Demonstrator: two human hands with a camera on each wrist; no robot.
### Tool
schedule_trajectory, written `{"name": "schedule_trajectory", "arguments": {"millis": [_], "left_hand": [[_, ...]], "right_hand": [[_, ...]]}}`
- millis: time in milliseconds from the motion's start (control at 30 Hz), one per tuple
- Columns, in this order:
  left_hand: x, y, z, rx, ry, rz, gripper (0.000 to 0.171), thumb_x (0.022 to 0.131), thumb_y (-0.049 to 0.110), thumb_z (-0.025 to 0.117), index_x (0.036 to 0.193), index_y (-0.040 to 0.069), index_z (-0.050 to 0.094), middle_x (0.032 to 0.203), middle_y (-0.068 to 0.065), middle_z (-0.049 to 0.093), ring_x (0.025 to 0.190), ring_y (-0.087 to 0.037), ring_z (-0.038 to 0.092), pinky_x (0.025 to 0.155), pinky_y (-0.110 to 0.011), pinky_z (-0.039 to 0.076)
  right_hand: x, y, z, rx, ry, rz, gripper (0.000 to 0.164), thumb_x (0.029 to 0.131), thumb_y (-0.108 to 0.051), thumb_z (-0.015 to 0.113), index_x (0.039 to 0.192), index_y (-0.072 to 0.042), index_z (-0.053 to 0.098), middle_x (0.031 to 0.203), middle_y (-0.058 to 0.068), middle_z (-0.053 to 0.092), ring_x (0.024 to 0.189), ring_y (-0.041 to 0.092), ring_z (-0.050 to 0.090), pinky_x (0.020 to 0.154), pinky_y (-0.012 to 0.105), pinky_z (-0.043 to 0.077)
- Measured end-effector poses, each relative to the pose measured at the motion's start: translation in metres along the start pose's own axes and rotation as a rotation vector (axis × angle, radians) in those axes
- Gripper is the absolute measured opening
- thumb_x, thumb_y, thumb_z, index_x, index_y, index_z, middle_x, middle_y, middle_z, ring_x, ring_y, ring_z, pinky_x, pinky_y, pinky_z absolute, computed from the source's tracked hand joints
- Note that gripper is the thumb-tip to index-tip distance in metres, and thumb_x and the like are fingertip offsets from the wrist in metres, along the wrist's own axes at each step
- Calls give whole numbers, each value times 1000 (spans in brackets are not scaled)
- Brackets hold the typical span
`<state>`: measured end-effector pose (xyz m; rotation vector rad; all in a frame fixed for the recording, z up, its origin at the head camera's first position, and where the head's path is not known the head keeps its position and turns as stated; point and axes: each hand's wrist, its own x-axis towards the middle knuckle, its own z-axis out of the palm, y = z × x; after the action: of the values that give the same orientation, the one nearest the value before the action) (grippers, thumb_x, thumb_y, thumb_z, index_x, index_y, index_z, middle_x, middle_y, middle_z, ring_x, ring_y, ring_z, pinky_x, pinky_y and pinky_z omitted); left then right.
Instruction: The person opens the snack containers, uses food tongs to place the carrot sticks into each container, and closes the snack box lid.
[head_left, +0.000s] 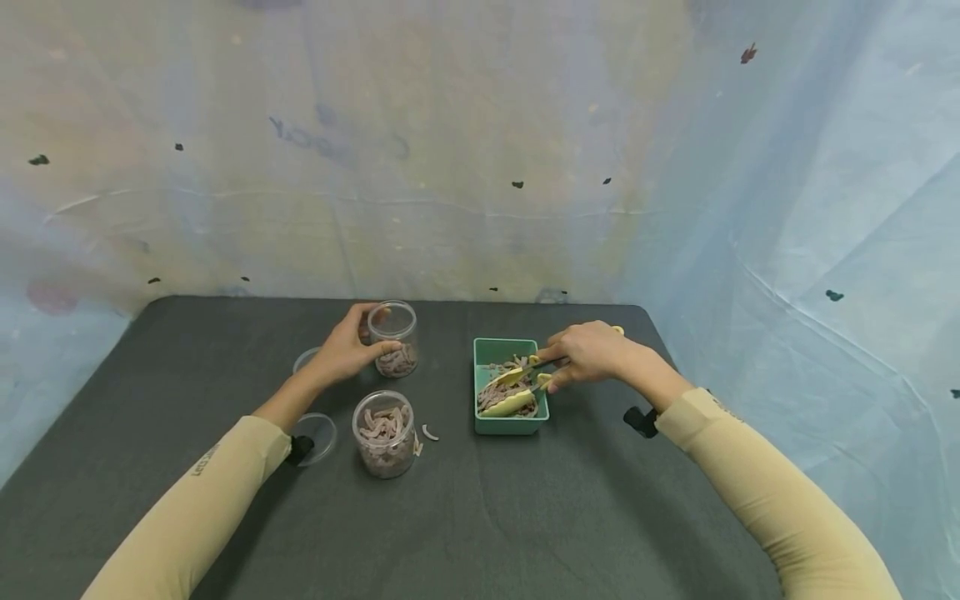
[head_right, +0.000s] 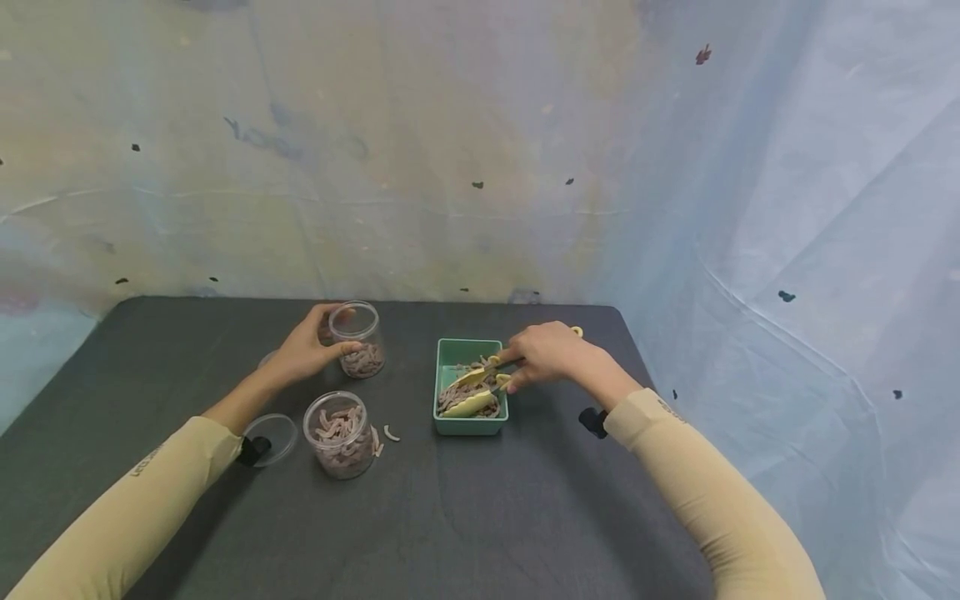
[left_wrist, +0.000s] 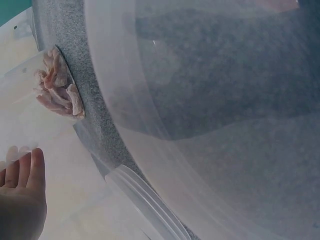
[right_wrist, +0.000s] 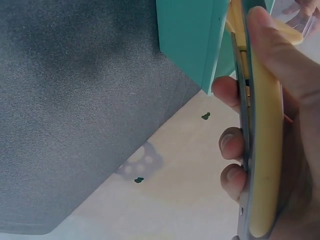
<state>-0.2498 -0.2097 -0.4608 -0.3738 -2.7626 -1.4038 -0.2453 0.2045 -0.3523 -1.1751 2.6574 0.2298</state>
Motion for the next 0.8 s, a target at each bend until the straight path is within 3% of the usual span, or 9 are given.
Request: {"name": "schedule_trajectory", "arguments": {"millis": [300, 567, 800], "left_hand": [[1, -4, -1, -9, -4, 5, 87, 95, 41, 78, 158, 5, 30, 153, -19, 46, 136, -44, 47, 109, -61, 42], [2, -5, -3, -8, -5, 1, 86, 95, 41, 78, 158, 6, 30, 153, -20, 46, 136, -44, 47, 109, -61, 42], [2, -4, -4, -1, 0, -13, 88, 95, 42, 78, 158, 5, 29, 153, -21, 45, 134, -45, 48, 108, -62, 43]], "right_hand": [[-3, 3, 3, 20, 28, 5, 59, 90, -51, 78, 139, -18, 70, 138, 14, 67, 115, 32, 69, 84, 49, 59], [-9, 6, 4, 46, 75, -18, 61, 88, -53, 78, 136, -16, 71, 128, 7, 72, 95, 22, 72, 66, 35, 56], [-17, 8, 6, 47, 104, 5, 62, 89, -54, 77, 139, -17, 70, 138, 13, 67, 114, 33, 70, 73, 45, 59]]}}
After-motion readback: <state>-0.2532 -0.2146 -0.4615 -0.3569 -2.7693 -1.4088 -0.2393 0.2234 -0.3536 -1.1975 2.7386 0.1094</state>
